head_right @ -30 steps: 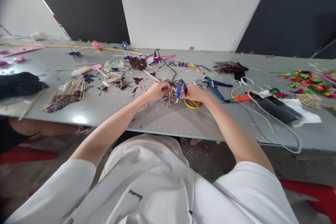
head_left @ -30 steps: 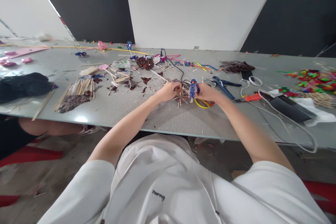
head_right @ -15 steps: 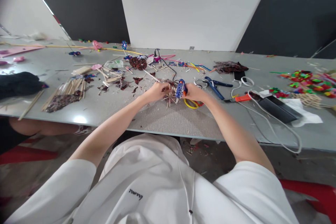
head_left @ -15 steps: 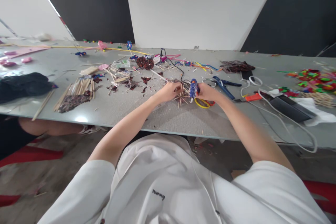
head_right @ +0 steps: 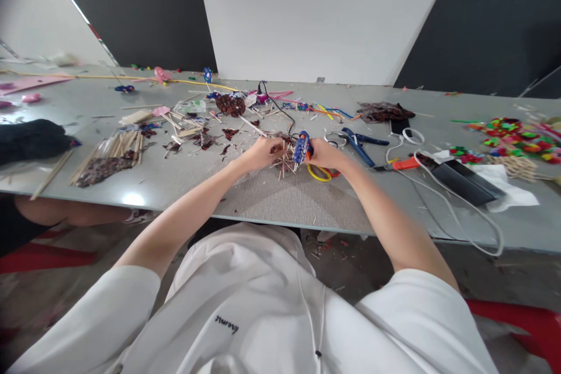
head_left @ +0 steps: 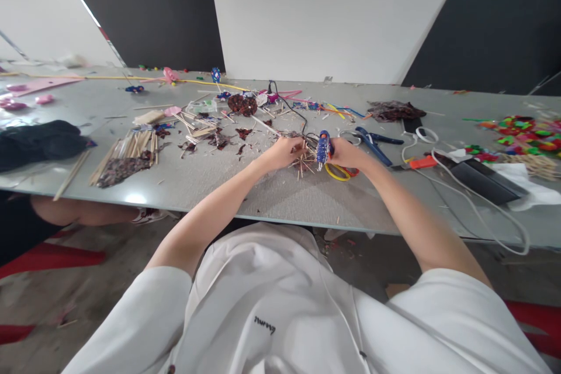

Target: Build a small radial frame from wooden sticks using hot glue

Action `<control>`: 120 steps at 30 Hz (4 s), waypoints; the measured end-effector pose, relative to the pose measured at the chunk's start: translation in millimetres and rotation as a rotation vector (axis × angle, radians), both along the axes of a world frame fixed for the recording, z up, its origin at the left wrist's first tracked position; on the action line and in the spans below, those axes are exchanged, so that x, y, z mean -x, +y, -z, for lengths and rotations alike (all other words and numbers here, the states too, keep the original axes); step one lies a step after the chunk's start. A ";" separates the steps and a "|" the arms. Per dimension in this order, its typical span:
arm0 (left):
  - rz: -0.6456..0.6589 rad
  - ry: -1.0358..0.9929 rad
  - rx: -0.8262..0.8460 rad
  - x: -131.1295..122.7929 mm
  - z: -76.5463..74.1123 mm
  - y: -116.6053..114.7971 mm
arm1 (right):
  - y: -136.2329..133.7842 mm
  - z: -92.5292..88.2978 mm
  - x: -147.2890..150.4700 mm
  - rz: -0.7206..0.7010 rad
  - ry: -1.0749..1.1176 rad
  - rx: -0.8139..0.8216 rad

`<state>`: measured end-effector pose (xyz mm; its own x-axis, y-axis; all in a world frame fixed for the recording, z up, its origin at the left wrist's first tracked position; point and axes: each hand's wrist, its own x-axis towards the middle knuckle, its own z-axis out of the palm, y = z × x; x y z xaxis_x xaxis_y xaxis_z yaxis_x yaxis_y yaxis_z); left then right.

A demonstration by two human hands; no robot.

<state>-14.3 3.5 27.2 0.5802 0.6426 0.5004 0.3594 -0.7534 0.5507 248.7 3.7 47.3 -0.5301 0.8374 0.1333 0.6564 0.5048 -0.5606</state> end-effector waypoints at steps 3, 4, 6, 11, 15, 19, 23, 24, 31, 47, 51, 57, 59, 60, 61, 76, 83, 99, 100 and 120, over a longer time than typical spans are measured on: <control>-0.002 0.010 0.004 -0.1 -0.3 -0.5 | -1.4 -1.1 0.7 -0.008 0.011 0.009; -0.005 0.014 0.004 -0.1 -0.7 -0.8 | -1.8 -1.5 0.9 -0.005 0.011 0.010; -0.003 0.023 0.000 -0.2 -1.9 -1.7 | -2.2 -1.8 1.1 0.007 0.006 0.005; 0.010 0.035 -0.022 -0.3 -4.5 -4.8 | -1.8 -1.7 1.1 0.003 0.008 -0.013; 0.006 0.041 -0.018 -0.7 -5.9 -7.1 | -1.6 -1.8 1.1 0.015 -0.002 -0.013; -0.004 0.065 -0.013 -1.1 -8.1 -9.3 | -1.0 -1.8 0.5 0.004 -0.007 -0.001; -0.004 0.075 -0.020 -1.2 -8.8 -10.1 | -0.9 -2.6 0.3 0.009 -0.019 0.006; -0.001 0.073 -0.024 -1.2 -8.5 -9.9 | -1.0 -2.9 0.4 0.012 -0.020 0.004; -0.007 0.074 -0.037 -0.8 -6.7 -8.6 | -1.7 -4.5 -0.3 0.015 -0.012 -0.017; 0.020 0.047 0.017 0.5 -6.7 -7.1 | 1.0 -9.0 -8.4 0.053 0.002 -0.056; 0.022 0.046 0.004 0.1 -5.4 -5.9 | 2.7 -10.1 -11.5 0.086 -0.002 -0.082; 0.034 0.035 0.005 0.1 -4.6 -5.7 | 6.8 -13.3 -20.7 0.260 -0.072 -0.196; 0.030 0.034 0.011 0.0 -4.7 -6.0 | 7.1 -15.1 -24.6 0.315 -0.105 -0.216; 0.027 0.036 0.015 0.0 -4.8 -6.0 | 6.8 -16.3 -26.2 0.324 -0.125 -0.217; 0.023 0.038 0.018 0.0 -4.8 -6.0 | 6.1 -17.6 -27.4 0.325 -0.145 -0.218; 0.027 0.027 0.031 0.3 -5.4 -6.0 | 6.0 -12.0 -25.9 0.250 -0.287 -0.283; 0.004 0.029 0.021 0.8 -1.5 -2.8 | 4.1 -15.4 -26.2 0.254 -0.140 -0.241; 0.012 0.011 0.029 2.9 -11.8 -12.0 | 13.0 -12.3 -30.2 0.364 0.116 -0.209; 0.007 -0.014 0.030 2.5 -12.5 -12.9 | 12.9 -12.2 -29.8 0.363 0.122 -0.208; -0.099 -0.300 0.128 -4.1 -12.7 -7.6 | -2.0 -6.2 2.3 0.381 0.252 -0.275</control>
